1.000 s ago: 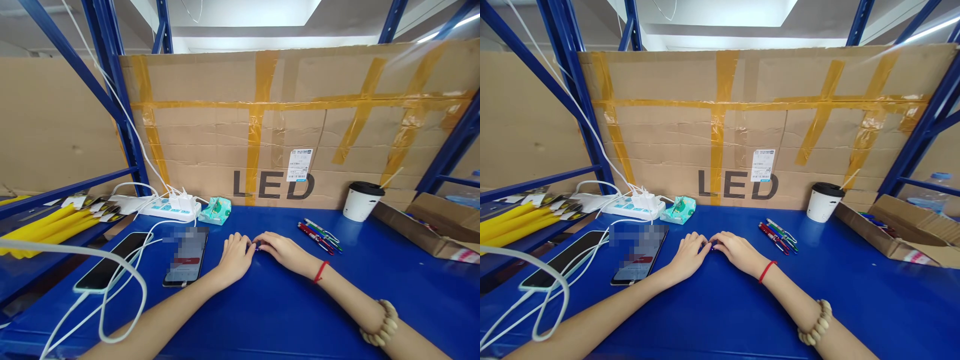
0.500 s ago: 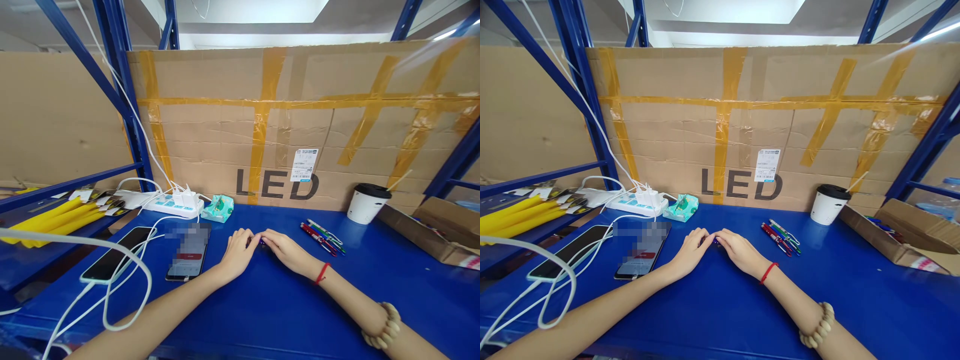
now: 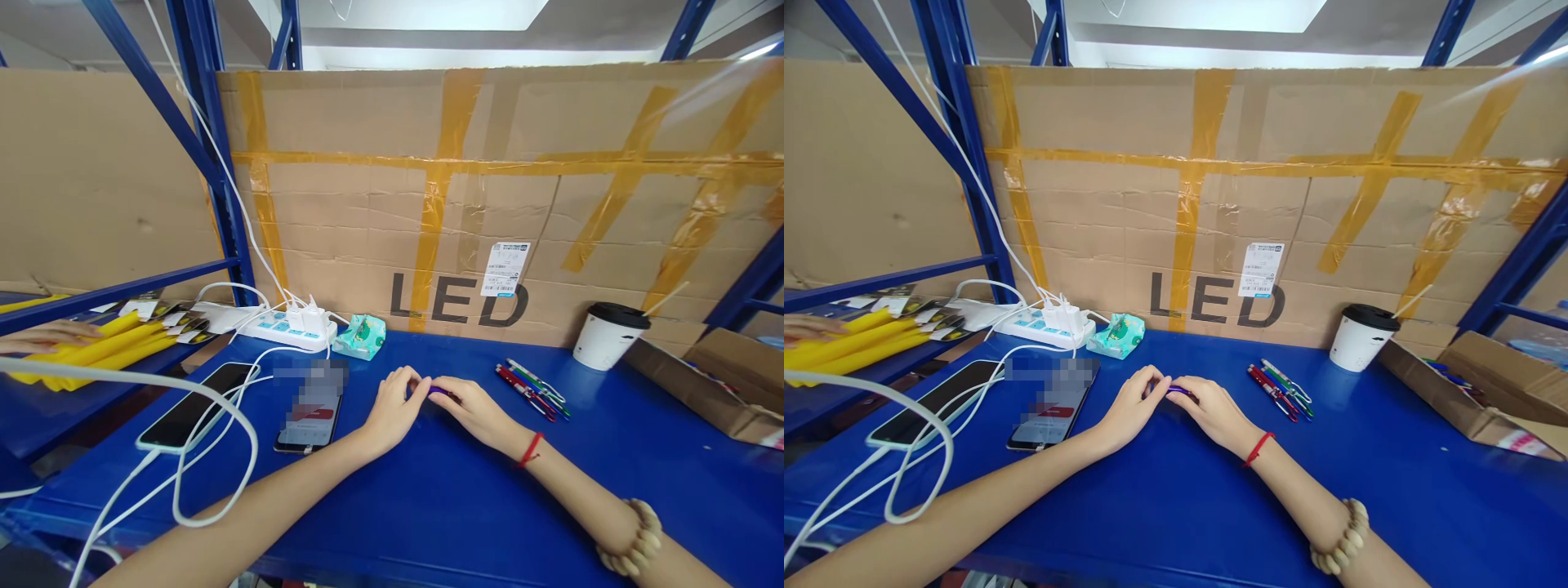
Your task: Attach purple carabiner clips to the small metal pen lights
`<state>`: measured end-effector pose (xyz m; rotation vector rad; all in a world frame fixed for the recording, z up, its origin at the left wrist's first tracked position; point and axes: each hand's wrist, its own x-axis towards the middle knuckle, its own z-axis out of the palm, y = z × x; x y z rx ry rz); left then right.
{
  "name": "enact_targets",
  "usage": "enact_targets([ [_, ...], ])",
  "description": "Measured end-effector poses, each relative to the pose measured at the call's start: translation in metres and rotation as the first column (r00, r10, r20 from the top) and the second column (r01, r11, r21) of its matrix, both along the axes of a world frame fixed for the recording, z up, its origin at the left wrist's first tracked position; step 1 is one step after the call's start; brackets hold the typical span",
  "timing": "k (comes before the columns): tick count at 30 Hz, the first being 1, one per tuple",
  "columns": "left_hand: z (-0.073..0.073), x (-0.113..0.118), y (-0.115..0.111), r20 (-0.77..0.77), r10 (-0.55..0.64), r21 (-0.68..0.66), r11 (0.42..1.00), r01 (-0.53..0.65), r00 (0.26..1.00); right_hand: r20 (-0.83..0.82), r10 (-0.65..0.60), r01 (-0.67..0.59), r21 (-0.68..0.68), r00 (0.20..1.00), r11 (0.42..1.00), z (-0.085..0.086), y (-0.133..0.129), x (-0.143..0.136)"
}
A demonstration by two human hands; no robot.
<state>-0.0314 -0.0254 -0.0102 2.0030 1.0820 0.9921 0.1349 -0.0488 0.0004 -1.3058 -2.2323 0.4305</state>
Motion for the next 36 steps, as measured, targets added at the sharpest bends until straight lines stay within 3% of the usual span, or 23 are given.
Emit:
enact_targets([
  [4, 0.0066, -0.0010, -0.0016, 0.179, 0.120, -0.103, 0.989, -0.103, 0.977, 0.053, -0.020, 0.019, 0.032, 0.998, 0.999, -0.0018, 0.0025, 0.0030],
  [11, 0.0062, 0.0003, 0.0056, 0.394, 0.148, -0.295, 0.955, -0.028, 0.907, 0.126, -0.055, 0.049, 0.056, 0.991, 0.997, -0.0015, 0.0027, 0.0031],
  [18, 0.0014, 0.0018, 0.0059, 0.417, 0.108, -0.326, 0.945, 0.038, 0.903, 0.118, -0.074, 0.067, 0.066, 0.990, 0.996, 0.0002, 0.0015, 0.0019],
  [36, 0.0014, 0.0022, 0.0054, 0.386, 0.105, -0.349, 0.936, 0.039, 0.917, 0.080, -0.143, 0.134, 0.116, 0.986, 0.984, -0.0002, 0.0005, 0.0011],
])
